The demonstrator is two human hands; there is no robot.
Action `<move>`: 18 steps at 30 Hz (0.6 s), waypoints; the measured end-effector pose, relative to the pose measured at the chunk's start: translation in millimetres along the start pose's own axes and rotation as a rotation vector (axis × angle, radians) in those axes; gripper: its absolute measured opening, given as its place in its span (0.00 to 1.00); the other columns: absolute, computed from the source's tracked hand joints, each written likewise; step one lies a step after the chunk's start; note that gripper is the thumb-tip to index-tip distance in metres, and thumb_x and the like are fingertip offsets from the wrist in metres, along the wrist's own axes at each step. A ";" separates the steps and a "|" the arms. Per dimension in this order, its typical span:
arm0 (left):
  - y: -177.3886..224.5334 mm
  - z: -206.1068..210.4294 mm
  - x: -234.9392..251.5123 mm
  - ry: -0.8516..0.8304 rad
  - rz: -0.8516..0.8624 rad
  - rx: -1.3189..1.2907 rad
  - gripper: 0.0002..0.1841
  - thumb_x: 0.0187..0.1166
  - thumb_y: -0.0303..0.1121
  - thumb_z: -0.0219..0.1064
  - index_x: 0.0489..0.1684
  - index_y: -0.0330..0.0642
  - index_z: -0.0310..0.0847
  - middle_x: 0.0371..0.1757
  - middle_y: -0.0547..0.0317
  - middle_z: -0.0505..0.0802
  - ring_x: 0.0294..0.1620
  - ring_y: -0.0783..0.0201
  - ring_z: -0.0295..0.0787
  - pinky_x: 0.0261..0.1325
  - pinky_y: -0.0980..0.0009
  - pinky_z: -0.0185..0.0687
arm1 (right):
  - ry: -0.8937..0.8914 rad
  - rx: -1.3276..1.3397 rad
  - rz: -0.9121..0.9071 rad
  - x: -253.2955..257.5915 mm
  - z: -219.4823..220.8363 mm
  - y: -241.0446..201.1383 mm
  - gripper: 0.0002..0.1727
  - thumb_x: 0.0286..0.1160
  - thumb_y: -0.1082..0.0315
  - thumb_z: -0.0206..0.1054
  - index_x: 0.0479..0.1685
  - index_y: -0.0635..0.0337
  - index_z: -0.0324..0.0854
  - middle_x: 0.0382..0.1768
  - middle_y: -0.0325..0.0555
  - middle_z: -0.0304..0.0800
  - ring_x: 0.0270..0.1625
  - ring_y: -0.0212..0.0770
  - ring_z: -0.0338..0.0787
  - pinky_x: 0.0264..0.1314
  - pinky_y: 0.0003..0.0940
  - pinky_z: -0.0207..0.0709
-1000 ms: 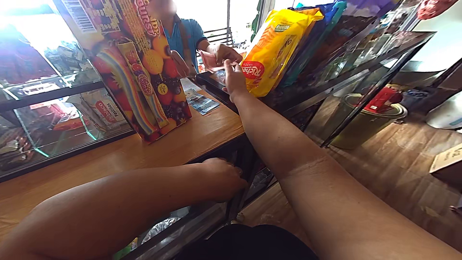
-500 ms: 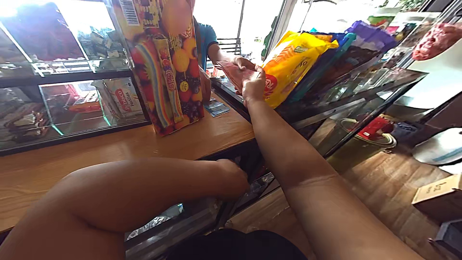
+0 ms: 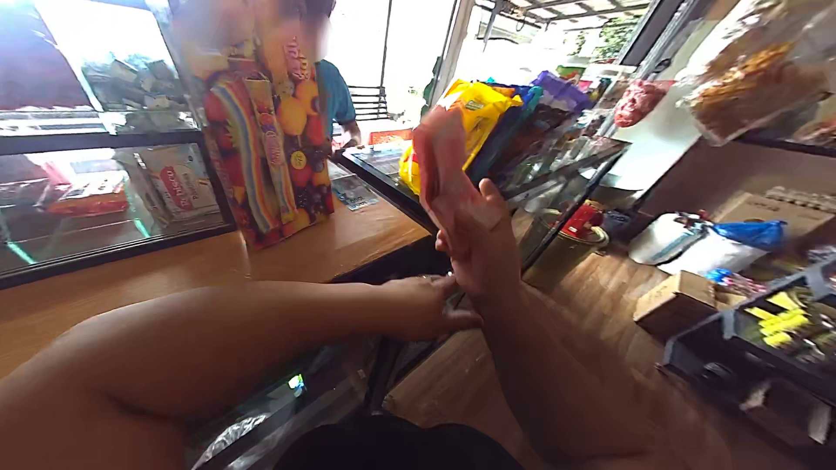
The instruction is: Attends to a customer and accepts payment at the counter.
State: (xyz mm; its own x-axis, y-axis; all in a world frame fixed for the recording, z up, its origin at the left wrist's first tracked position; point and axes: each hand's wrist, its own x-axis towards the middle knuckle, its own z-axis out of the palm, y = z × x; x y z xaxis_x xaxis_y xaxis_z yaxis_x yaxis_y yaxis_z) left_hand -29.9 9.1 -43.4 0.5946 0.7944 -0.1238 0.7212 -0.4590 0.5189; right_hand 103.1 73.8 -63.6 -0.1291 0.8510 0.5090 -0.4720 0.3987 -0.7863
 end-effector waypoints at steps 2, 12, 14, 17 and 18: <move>6.7 0.0 0.1 0.063 -0.021 -0.136 0.33 0.91 0.53 0.56 0.85 0.37 0.64 0.70 0.37 0.85 0.72 0.47 0.83 0.74 0.43 0.74 | 0.081 0.043 -0.002 -35.2 -16.8 -5.1 0.31 0.78 0.69 0.65 0.81 0.47 0.59 0.43 0.41 0.91 0.30 0.35 0.91 0.30 0.31 0.88; 62.5 41.9 26.6 0.136 0.231 -0.187 0.52 0.75 0.35 0.78 0.97 0.57 0.40 0.75 0.53 0.83 0.63 0.66 0.91 0.66 0.59 0.89 | 0.264 -0.145 0.070 -155.7 -75.8 -41.0 0.25 0.73 0.76 0.67 0.71 0.61 0.71 0.37 0.45 0.92 0.35 0.39 0.93 0.40 0.37 0.91; 80.0 68.6 35.7 0.171 0.285 -0.282 0.44 0.82 0.32 0.69 0.97 0.58 0.45 0.78 0.53 0.83 0.67 0.64 0.87 0.69 0.56 0.85 | 0.276 -0.175 0.111 -181.7 -86.5 -58.6 0.23 0.81 0.70 0.62 0.74 0.61 0.68 0.35 0.46 0.90 0.33 0.38 0.92 0.38 0.37 0.90; 106.1 139.3 50.7 0.195 0.281 -0.817 0.23 0.88 0.30 0.55 0.82 0.52 0.67 0.62 0.65 0.91 0.57 0.72 0.90 0.62 0.67 0.88 | 0.405 -0.214 0.134 -237.3 -116.5 -83.4 0.33 0.81 0.72 0.60 0.87 0.57 0.57 0.46 0.51 0.92 0.38 0.41 0.94 0.42 0.39 0.92; 119.7 166.6 55.9 0.219 0.239 -1.065 0.16 0.88 0.29 0.50 0.69 0.49 0.74 0.51 0.66 0.93 0.51 0.71 0.92 0.57 0.68 0.90 | 0.458 -0.246 0.132 -256.5 -127.4 -91.4 0.35 0.80 0.74 0.62 0.88 0.56 0.57 0.49 0.52 0.92 0.41 0.42 0.94 0.44 0.40 0.91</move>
State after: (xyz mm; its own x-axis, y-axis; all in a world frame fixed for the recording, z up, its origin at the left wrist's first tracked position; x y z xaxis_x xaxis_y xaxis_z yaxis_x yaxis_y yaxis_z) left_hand 148.9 -67.7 -129.1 0.5261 0.8325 0.1735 -0.1389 -0.1172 0.9833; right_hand 290.5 -137.4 -167.0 0.2465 0.9393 0.2386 -0.2525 0.2999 -0.9200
